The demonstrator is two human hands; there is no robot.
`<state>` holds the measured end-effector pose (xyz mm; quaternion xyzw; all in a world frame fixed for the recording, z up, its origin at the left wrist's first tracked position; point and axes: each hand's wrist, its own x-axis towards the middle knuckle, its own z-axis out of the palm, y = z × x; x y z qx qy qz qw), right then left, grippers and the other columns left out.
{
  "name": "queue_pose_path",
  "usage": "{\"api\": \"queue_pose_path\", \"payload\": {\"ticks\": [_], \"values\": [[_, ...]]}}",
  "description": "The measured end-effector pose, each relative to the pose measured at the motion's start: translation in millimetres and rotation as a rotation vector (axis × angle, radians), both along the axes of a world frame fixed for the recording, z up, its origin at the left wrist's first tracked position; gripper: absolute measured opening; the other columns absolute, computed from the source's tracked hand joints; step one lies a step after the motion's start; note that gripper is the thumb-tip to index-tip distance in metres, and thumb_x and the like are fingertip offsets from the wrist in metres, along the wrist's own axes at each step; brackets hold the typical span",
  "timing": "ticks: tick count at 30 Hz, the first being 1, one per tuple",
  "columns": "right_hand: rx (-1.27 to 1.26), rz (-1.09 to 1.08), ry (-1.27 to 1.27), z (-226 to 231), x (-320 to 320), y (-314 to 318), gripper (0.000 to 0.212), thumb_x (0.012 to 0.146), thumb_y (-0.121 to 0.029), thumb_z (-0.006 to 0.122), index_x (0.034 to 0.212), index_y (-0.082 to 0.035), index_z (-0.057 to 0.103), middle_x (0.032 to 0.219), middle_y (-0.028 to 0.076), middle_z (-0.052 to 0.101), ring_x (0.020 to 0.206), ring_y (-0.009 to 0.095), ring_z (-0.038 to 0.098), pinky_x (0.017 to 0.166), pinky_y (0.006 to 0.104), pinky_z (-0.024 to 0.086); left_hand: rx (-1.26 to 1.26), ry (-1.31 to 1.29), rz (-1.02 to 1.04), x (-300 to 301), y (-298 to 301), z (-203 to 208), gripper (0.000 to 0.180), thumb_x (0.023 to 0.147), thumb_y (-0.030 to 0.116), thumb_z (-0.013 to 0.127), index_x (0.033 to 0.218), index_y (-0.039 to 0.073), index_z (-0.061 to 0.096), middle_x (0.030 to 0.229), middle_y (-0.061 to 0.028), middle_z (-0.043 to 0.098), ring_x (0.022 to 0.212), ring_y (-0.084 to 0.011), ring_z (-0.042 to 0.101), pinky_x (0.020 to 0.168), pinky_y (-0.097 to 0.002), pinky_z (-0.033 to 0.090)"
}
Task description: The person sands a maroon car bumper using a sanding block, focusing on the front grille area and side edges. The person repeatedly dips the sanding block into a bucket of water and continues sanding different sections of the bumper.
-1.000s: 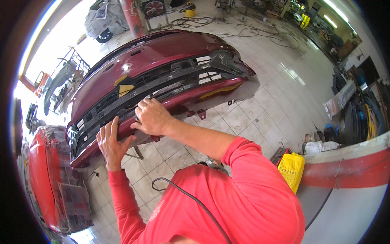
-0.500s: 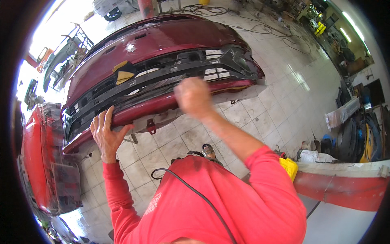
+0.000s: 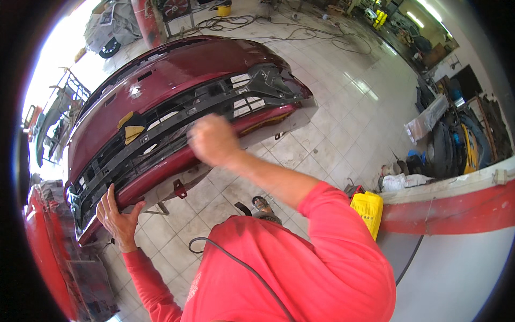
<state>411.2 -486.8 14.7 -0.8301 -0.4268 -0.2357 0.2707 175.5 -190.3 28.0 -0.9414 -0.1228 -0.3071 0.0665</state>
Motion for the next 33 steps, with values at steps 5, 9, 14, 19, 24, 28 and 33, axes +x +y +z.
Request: {"api": "queue_pose_path", "payload": {"ticks": [5,9,14,19,24,28,33], "values": [[-0.183,0.107,-0.023,9,-80,138,0.026,0.091,-0.027,0.064,0.089,-0.006,0.079,0.090,0.012,0.075,0.098,0.030,0.070,0.086,0.0440,0.055,-0.035,0.027,-0.050,3,-1,0,0.113,0.059,0.070,0.090,0.150,0.011,0.058,0.126,-0.0114,0.067,0.117,-0.0352,0.060,0.109,-0.0512,0.041],[-0.048,0.169,0.012,6,-37,72,0.022,0.087,-0.026,0.068,0.079,-0.008,0.075,0.086,0.015,0.074,0.089,0.033,0.072,0.081,0.0475,0.058,-0.046,0.033,-0.111,-24,37,6,0.111,0.061,0.069,0.089,0.150,0.010,0.058,0.125,-0.0123,0.067,0.115,-0.0350,0.062,0.107,-0.0504,0.043],[-0.125,-0.152,-0.023,9,5,-7,0.027,0.095,-0.022,0.063,0.077,-0.005,0.073,0.082,0.016,0.071,0.084,0.034,0.068,0.077,0.0490,0.056,-0.003,-0.010,-0.081,-27,55,-5,0.111,0.062,0.079,0.083,0.145,0.010,0.061,0.122,-0.0125,0.067,0.112,-0.0349,0.063,0.104,-0.0512,0.044],[-0.198,0.082,-0.022,15,-86,147,0.022,0.086,-0.024,0.063,0.080,-0.011,0.079,0.087,0.013,0.076,0.087,0.030,0.071,0.082,0.0470,0.054,0.028,-0.024,-0.041,-24,50,-9,0.113,0.062,0.080,0.082,0.147,0.011,0.061,0.120,-0.0115,0.068,0.112,-0.0340,0.063,0.104,-0.0502,0.044],[-0.172,0.182,0.052,19,-96,185,0.026,0.090,-0.027,0.062,0.079,-0.009,0.076,0.088,0.014,0.075,0.090,0.033,0.073,0.083,0.0480,0.057,-0.013,-0.034,-0.100,-26,53,-5,0.114,0.062,0.076,0.085,0.152,0.012,0.057,0.119,-0.0097,0.067,0.112,-0.0323,0.062,0.103,-0.0490,0.044],[-0.188,0.059,-0.021,10,-12,41,0.028,0.096,-0.020,0.063,0.075,-0.004,0.072,0.080,0.018,0.071,0.083,0.037,0.071,0.078,0.0506,0.058,-0.043,-0.052,-0.057,-33,50,-5,0.114,0.058,0.072,0.088,0.151,0.012,0.058,0.118,-0.0073,0.067,0.110,-0.0303,0.061,0.102,-0.0473,0.044],[-0.212,-0.019,0.065,26,-47,73,0.032,0.098,-0.024,0.062,0.078,-0.003,0.074,0.081,0.019,0.071,0.083,0.038,0.070,0.079,0.0500,0.057,-0.022,-0.078,-0.027,-26,49,-8,0.112,0.057,0.071,0.087,0.149,0.013,0.062,0.117,-0.0056,0.068,0.106,-0.0291,0.061,0.100,-0.0467,0.044]]}}
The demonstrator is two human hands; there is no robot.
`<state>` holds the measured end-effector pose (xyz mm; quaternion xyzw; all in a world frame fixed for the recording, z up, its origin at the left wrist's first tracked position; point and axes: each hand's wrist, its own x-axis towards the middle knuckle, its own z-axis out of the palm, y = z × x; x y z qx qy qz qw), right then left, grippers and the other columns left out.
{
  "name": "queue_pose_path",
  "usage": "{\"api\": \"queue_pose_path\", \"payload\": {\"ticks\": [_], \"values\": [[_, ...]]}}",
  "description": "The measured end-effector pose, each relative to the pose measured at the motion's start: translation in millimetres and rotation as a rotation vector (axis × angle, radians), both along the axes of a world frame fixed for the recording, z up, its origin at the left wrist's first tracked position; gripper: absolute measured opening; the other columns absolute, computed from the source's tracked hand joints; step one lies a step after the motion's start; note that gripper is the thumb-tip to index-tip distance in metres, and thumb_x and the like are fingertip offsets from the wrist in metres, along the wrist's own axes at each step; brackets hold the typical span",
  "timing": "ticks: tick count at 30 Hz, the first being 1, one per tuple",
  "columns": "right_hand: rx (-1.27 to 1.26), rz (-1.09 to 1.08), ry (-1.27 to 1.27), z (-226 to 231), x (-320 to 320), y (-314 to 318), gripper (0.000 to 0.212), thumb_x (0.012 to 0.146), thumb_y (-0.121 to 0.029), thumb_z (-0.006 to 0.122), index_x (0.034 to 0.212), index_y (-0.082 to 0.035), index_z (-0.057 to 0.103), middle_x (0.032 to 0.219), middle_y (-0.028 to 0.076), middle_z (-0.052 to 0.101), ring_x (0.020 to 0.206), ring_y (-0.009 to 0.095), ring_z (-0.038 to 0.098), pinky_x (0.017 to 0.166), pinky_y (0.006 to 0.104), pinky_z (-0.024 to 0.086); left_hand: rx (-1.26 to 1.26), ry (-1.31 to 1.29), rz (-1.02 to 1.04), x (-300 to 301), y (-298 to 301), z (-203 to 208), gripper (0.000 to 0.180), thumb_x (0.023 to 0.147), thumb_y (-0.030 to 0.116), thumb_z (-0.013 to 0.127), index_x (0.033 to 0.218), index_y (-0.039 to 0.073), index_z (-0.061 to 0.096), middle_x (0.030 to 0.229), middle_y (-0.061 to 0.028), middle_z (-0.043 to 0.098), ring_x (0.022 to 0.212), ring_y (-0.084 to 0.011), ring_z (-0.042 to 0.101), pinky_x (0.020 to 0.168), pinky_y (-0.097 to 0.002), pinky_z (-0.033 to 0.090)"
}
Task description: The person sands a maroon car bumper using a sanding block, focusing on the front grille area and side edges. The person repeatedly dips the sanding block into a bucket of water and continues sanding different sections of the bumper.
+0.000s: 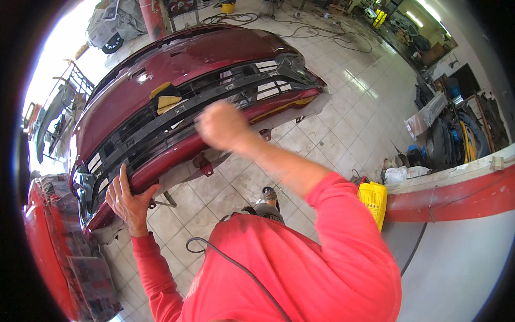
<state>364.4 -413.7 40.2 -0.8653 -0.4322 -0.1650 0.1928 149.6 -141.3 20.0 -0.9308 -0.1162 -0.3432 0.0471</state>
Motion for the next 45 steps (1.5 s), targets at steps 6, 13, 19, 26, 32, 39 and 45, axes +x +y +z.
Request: {"api": "queue_pose_path", "payload": {"ticks": [6,13,19,26,32,39,45], "values": [[-0.038,0.215,-0.069,-10,-118,150,0.039,0.090,-0.028,0.064,0.116,0.000,0.076,0.110,0.016,0.074,0.109,0.029,0.066,0.100,0.0481,0.049,-0.031,0.045,-0.076,7,9,3,0.100,0.070,0.062,0.087,0.152,0.013,0.059,0.116,-0.0082,0.069,0.108,-0.0298,0.063,0.100,-0.0461,0.045],[0.144,-0.140,-0.343,-68,4,-98,0.047,0.105,-0.025,0.061,0.148,-0.007,0.061,0.153,0.018,0.059,0.149,0.037,0.048,0.124,0.0569,0.033,0.050,0.040,-0.111,-13,30,6,0.109,0.066,0.079,0.080,0.149,0.012,0.061,0.121,-0.0117,0.069,0.110,-0.0348,0.065,0.098,-0.0508,0.049],[0.376,-0.400,-0.215,-88,-1,-98,0.056,0.107,-0.023,0.057,0.156,0.003,0.048,0.164,0.028,0.043,0.155,0.048,0.034,0.129,0.0611,0.024,0.073,0.055,-0.080,-3,26,2,0.103,0.067,0.079,0.081,0.142,0.010,0.065,0.118,-0.0111,0.070,0.109,-0.0347,0.067,0.097,-0.0509,0.049],[0.379,-0.164,-0.223,-79,-11,-90,0.051,0.104,-0.018,0.063,0.152,-0.003,0.057,0.160,0.019,0.052,0.153,0.039,0.044,0.127,0.0555,0.032,0.092,0.081,-0.142,-11,37,8,0.103,0.072,0.081,0.076,0.142,0.007,0.064,0.117,-0.0120,0.071,0.106,-0.0347,0.066,0.096,-0.0498,0.050],[0.356,-0.452,-0.160,-76,69,-168,0.030,0.102,-0.015,0.062,0.125,0.002,0.072,0.134,0.024,0.069,0.129,0.040,0.062,0.117,0.0520,0.043,0.059,0.095,-0.085,-2,25,7,0.105,0.067,0.082,0.078,0.140,0.007,0.066,0.116,-0.0127,0.069,0.106,-0.0354,0.065,0.097,-0.0504,0.049],[0.460,0.098,-0.116,-32,-70,53,0.027,0.093,-0.026,0.072,0.111,-0.007,0.072,0.114,0.012,0.071,0.112,0.031,0.065,0.106,0.0527,0.045,0.006,0.126,-0.031,-8,16,12,0.107,0.062,0.073,0.086,0.143,0.007,0.062,0.118,-0.0150,0.068,0.110,-0.0381,0.063,0.098,-0.0515,0.048],[0.261,-0.109,-0.182,-39,42,-93,0.016,0.096,-0.026,0.068,0.095,-0.010,0.069,0.092,0.008,0.068,0.087,0.031,0.065,0.080,0.0466,0.046,-0.046,0.228,-0.085,-32,39,29,0.111,0.059,0.064,0.091,0.148,0.006,0.058,0.128,-0.0151,0.066,0.117,-0.0371,0.061,0.104,-0.0503,0.046]]}}
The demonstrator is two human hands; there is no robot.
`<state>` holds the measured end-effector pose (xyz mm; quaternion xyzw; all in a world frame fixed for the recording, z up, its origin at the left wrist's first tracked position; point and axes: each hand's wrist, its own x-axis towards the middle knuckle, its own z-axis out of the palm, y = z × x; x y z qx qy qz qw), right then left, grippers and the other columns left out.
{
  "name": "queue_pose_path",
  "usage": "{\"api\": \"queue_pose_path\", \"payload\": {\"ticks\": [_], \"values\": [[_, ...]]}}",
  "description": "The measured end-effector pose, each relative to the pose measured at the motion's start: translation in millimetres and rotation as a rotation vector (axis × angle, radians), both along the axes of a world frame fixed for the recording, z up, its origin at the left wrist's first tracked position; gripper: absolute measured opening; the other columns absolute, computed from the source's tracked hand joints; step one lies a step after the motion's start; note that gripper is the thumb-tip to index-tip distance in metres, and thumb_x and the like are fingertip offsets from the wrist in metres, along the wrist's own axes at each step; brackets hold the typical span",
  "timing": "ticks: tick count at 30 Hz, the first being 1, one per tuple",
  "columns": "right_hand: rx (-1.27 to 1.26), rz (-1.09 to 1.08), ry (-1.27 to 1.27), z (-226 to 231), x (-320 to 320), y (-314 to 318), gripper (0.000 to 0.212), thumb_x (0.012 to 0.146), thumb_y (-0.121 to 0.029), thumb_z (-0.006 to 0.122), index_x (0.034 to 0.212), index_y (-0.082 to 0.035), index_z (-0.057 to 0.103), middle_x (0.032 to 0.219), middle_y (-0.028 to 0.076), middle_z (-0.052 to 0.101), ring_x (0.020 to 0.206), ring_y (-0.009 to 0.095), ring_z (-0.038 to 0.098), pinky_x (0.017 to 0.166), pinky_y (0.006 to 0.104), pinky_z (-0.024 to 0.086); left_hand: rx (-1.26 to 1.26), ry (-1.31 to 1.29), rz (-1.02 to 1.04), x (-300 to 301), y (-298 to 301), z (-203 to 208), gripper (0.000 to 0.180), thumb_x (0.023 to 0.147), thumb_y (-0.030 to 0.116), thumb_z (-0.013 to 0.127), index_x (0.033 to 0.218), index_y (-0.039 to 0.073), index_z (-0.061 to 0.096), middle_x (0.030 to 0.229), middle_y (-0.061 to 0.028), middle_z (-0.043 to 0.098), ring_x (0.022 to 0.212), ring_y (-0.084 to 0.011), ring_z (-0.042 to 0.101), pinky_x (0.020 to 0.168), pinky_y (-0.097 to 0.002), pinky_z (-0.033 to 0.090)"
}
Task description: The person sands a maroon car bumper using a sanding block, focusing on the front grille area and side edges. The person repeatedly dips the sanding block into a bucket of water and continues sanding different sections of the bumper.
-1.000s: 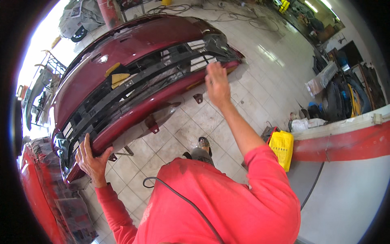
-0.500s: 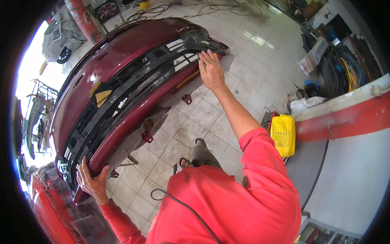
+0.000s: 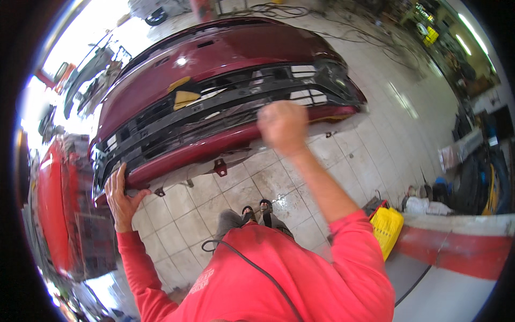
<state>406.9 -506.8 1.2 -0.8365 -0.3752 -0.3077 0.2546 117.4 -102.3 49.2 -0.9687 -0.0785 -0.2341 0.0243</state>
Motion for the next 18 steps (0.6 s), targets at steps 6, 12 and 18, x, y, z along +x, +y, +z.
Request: {"api": "queue_pose_path", "payload": {"ticks": [6,12,18], "values": [[-0.072,-0.120,0.054,10,2,-2,0.014,0.097,-0.019,0.066,0.090,-0.007,0.070,0.091,0.010,0.066,0.092,0.033,0.065,0.081,0.0490,0.049,0.056,-0.031,0.045,2,7,-6,0.119,0.051,0.068,0.093,0.147,0.007,0.058,0.127,-0.0154,0.065,0.120,-0.0390,0.060,0.104,-0.0524,0.046],[-0.039,0.214,0.079,34,-114,182,0.024,0.094,-0.026,0.068,0.079,-0.007,0.074,0.091,0.012,0.065,0.093,0.030,0.065,0.084,0.0462,0.051,0.043,-0.019,0.008,5,3,-7,0.116,0.055,0.070,0.091,0.148,0.008,0.058,0.122,-0.0130,0.065,0.116,-0.0358,0.061,0.102,-0.0505,0.046],[-0.152,-0.011,0.127,36,-57,95,0.026,0.097,-0.026,0.064,0.085,-0.008,0.077,0.087,0.012,0.072,0.088,0.032,0.069,0.080,0.0487,0.052,0.161,0.061,-0.025,-56,67,10,0.112,0.057,0.051,0.094,0.154,0.011,0.054,0.123,-0.0085,0.065,0.116,-0.0300,0.062,0.103,-0.0470,0.047]]}}
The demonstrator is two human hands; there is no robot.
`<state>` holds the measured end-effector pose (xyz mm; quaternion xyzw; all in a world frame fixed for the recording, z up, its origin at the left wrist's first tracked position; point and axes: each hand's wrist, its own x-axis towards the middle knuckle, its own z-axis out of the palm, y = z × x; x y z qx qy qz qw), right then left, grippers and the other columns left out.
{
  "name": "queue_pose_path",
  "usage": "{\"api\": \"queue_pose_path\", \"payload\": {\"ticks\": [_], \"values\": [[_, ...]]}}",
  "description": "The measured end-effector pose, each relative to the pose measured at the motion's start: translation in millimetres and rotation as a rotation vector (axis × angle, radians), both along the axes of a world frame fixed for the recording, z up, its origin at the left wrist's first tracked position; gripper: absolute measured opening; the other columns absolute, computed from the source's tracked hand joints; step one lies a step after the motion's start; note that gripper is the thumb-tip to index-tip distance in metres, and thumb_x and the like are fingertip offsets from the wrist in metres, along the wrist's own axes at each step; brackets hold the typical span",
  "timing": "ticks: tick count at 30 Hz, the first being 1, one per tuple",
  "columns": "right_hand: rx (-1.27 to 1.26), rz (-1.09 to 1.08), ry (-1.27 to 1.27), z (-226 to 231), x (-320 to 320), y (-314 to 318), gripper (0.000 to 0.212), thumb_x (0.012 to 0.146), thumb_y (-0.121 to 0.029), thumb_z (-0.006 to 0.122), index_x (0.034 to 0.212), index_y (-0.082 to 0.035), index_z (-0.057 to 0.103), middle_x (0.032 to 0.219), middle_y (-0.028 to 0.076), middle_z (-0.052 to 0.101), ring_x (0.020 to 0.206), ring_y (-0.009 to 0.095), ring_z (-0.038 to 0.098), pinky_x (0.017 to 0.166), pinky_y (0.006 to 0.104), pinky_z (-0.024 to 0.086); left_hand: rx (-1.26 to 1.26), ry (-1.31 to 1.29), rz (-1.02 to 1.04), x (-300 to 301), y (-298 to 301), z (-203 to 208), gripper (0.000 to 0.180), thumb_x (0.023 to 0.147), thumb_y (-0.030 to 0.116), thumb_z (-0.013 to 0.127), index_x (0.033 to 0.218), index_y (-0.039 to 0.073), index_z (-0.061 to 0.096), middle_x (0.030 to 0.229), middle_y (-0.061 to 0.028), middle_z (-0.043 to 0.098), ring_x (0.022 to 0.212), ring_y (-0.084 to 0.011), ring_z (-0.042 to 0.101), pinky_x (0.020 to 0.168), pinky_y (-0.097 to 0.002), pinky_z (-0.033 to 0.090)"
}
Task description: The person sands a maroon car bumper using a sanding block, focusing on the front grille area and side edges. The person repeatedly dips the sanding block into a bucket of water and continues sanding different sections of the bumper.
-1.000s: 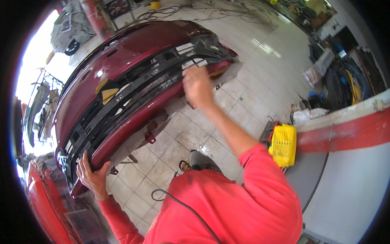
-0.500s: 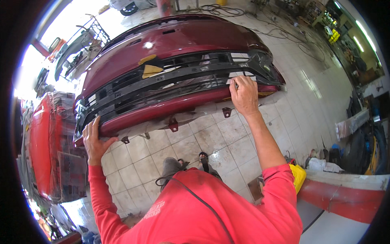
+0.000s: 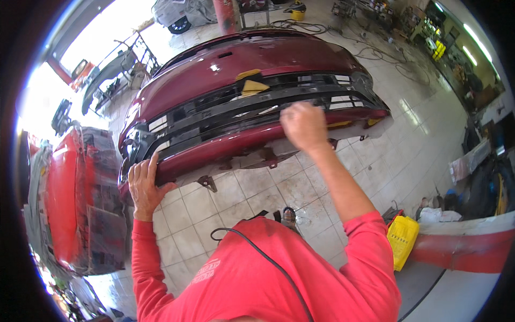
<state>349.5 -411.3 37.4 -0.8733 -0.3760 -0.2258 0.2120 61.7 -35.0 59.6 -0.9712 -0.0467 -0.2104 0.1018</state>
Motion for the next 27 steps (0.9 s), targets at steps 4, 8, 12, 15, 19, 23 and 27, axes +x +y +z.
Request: {"api": "queue_pose_path", "payload": {"ticks": [4,8,12,15,19,23,27], "values": [[-0.069,-0.103,-0.055,3,-26,45,0.029,0.101,-0.024,0.061,0.084,-0.007,0.077,0.090,0.012,0.075,0.090,0.032,0.069,0.080,0.0489,0.051,-0.038,0.049,-0.007,-1,12,-9,0.110,0.057,0.046,0.095,0.153,0.012,0.054,0.111,-0.0056,0.063,0.105,-0.0276,0.062,0.091,-0.0434,0.050],[-0.047,0.182,0.028,3,-112,182,0.028,0.097,-0.026,0.061,0.081,-0.008,0.076,0.084,0.013,0.073,0.090,0.032,0.069,0.081,0.0487,0.051,-0.073,0.004,-0.072,-1,11,-10,0.106,0.057,0.045,0.095,0.151,0.012,0.057,0.108,-0.0062,0.063,0.103,-0.0282,0.062,0.090,-0.0422,0.051],[-0.048,0.286,0.001,-5,-160,260,0.027,0.097,-0.030,0.062,0.087,-0.009,0.077,0.094,0.010,0.075,0.096,0.030,0.069,0.085,0.0470,0.050,-0.173,-0.006,-0.109,-8,19,-9,0.096,0.061,0.041,0.095,0.146,0.012,0.061,0.114,-0.0076,0.068,0.106,-0.0296,0.065,0.093,-0.0443,0.051],[-0.104,0.253,-0.027,4,-119,203,0.025,0.097,-0.030,0.063,0.089,-0.011,0.077,0.091,0.011,0.075,0.091,0.031,0.070,0.078,0.0483,0.053,-0.229,-0.096,-0.118,-40,59,-4,0.090,0.065,0.040,0.094,0.143,0.010,0.063,0.114,-0.0113,0.070,0.109,-0.0326,0.066,0.095,-0.0464,0.051],[-0.028,-0.053,0.026,18,-57,95,0.027,0.099,-0.027,0.063,0.090,-0.005,0.075,0.092,0.015,0.076,0.089,0.036,0.071,0.077,0.0525,0.055,-0.430,-0.207,-0.005,-71,110,-36,0.082,0.067,0.053,0.093,0.126,0.004,0.065,0.114,-0.0151,0.069,0.110,-0.0399,0.064,0.098,-0.0509,0.050],[-0.050,0.066,-0.061,8,-93,158,0.027,0.088,-0.022,0.060,0.068,-0.008,0.071,0.080,0.016,0.073,0.078,0.036,0.069,0.070,0.0525,0.054,-0.405,-0.346,-0.074,-57,103,-60,0.084,0.065,0.057,0.094,0.121,0.003,0.062,0.115,-0.0164,0.067,0.110,-0.0410,0.062,0.098,-0.0510,0.049],[-0.070,0.225,-0.031,3,-146,252,0.026,0.091,-0.025,0.063,0.073,-0.009,0.072,0.081,0.014,0.073,0.088,0.033,0.071,0.081,0.0515,0.053,-0.435,-0.347,-0.074,-59,105,-61,0.084,0.065,0.053,0.097,0.123,0.003,0.061,0.117,-0.0167,0.065,0.112,-0.0400,0.061,0.098,-0.0496,0.049]]}}
